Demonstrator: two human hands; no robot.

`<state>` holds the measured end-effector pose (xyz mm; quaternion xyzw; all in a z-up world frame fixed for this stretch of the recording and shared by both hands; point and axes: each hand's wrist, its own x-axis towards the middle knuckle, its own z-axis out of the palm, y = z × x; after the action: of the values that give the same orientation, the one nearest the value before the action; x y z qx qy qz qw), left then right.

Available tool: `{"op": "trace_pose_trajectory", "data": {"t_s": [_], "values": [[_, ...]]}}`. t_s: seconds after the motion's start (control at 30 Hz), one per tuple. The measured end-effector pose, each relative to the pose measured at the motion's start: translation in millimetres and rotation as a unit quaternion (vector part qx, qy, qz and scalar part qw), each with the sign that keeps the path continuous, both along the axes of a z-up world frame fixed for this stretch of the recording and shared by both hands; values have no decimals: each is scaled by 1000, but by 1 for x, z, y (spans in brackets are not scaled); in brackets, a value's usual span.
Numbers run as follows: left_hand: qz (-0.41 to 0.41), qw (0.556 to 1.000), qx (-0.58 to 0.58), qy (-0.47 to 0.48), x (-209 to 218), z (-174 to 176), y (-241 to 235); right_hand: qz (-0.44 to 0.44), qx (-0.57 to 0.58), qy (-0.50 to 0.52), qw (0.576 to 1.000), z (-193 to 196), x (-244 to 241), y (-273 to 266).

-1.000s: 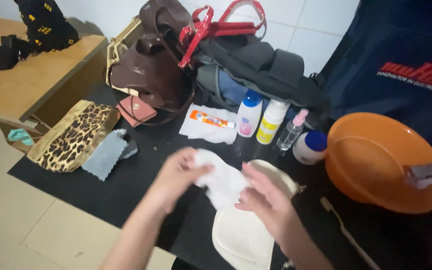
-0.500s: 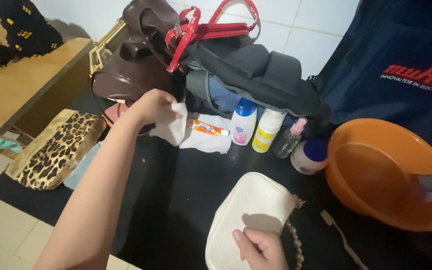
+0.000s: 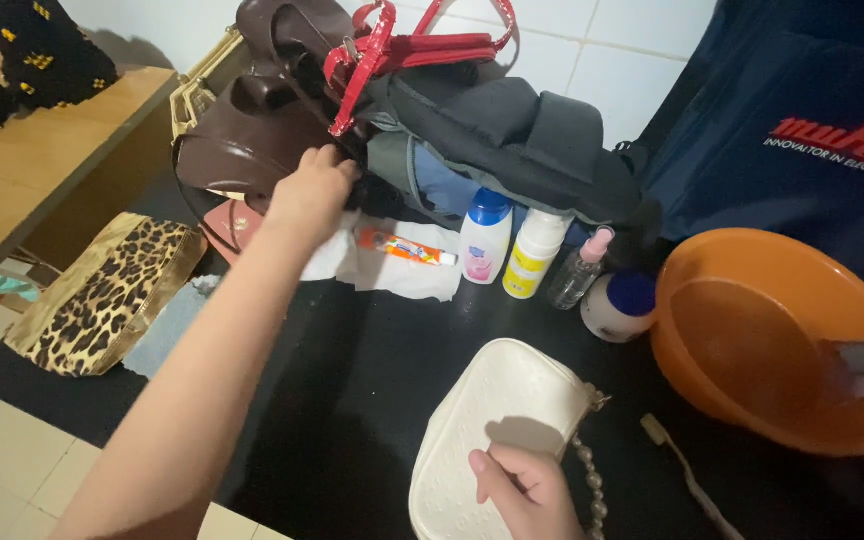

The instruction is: Cleaning a white handbag using a spray cleaner, a cloth, and a toothbrush at a workstation.

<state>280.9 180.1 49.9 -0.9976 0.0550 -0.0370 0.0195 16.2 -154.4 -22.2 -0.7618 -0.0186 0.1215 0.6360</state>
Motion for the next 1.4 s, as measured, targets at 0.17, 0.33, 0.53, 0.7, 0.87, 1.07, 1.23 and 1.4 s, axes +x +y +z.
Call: {"op": "trace_pose_trajectory", "data": {"t_s": [0.17,0.33,0.53,0.7,0.87,1.07,1.23,1.4], "values": [[-180,959,132,-174,-25,-29,-33,26,-2,-22,999,0,0,0],[-181,981,-64,37,-45,-52,-48,1,-55,89,995,10,-1,3],[-276,952,-129,-32,-15,-96,-22,32,-10,-44,998,-25,-1,-4],[-99,967,-223,70,-40,-29,-42,15,-75,145,987,21,1,6],[-17,969,-232,82,-36,-17,-46,18,-69,156,985,23,-1,4],[-28,950,-309,33,-54,4,-50,21,-121,174,977,37,2,8],[-104,875,-465,80,-114,32,-68,22,-78,160,984,40,2,5],[-176,762,-616,94,-195,51,-106,60,77,27,995,17,5,-2]]}}
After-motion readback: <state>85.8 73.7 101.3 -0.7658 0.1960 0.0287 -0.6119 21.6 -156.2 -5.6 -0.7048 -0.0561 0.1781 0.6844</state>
